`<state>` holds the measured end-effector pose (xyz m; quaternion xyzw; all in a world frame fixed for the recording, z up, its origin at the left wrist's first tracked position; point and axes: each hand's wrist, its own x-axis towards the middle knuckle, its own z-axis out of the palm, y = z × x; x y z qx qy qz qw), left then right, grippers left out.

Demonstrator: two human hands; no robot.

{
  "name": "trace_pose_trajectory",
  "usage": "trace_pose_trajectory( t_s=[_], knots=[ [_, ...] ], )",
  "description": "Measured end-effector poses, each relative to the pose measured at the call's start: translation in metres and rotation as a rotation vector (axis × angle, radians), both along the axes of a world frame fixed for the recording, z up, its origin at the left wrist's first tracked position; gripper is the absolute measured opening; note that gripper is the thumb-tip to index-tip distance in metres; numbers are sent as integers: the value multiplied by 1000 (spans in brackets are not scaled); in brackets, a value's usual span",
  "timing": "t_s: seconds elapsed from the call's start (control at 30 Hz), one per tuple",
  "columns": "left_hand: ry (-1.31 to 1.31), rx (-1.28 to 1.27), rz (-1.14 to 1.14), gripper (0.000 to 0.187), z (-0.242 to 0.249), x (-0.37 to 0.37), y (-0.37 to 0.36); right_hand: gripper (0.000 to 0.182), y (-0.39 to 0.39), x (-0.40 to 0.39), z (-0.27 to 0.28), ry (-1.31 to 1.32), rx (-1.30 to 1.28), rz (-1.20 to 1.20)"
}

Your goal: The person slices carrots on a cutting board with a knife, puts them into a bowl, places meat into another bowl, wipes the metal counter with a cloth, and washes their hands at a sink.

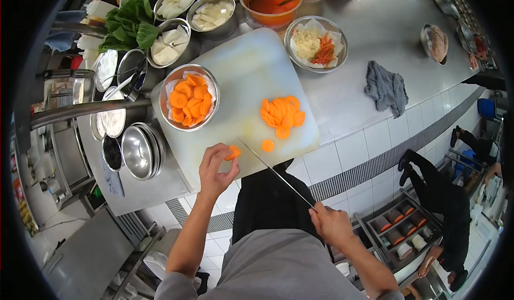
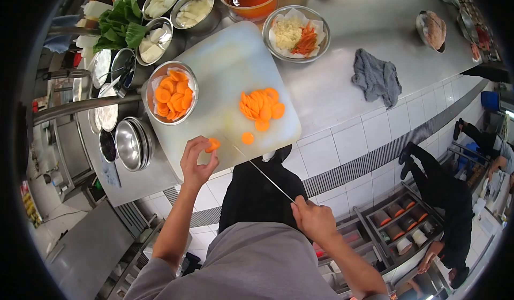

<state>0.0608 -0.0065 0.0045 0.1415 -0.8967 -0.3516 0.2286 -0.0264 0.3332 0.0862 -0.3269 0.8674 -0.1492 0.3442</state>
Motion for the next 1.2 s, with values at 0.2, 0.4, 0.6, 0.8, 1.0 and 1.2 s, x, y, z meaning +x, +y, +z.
trace_pose_trajectory(
  t_s=[0.2,0.4,0.6,0.8,1.0,1.2],
  knots=[
    [76,-10,-50,38,-8,-30,12,23,-11,-33,-23,88,-4,-3],
    [53,-24,-122,29,-17,-65,9,24,-29,-37,-19,96,-42,-57],
    [43,-50,-106,22,-20,-62,7,21,-36,-21,12,145,65,-31],
    [30,-62,-147,22,-15,-64,5,21,-29,-19,34,90,153,-40],
    [32,-65,-166,31,-21,-63,3,16,-30,-20,38,149,115,14],
    [31,-42,-180,34,-25,-62,2,18,-38,-19,8,170,62,38]
  ],
)
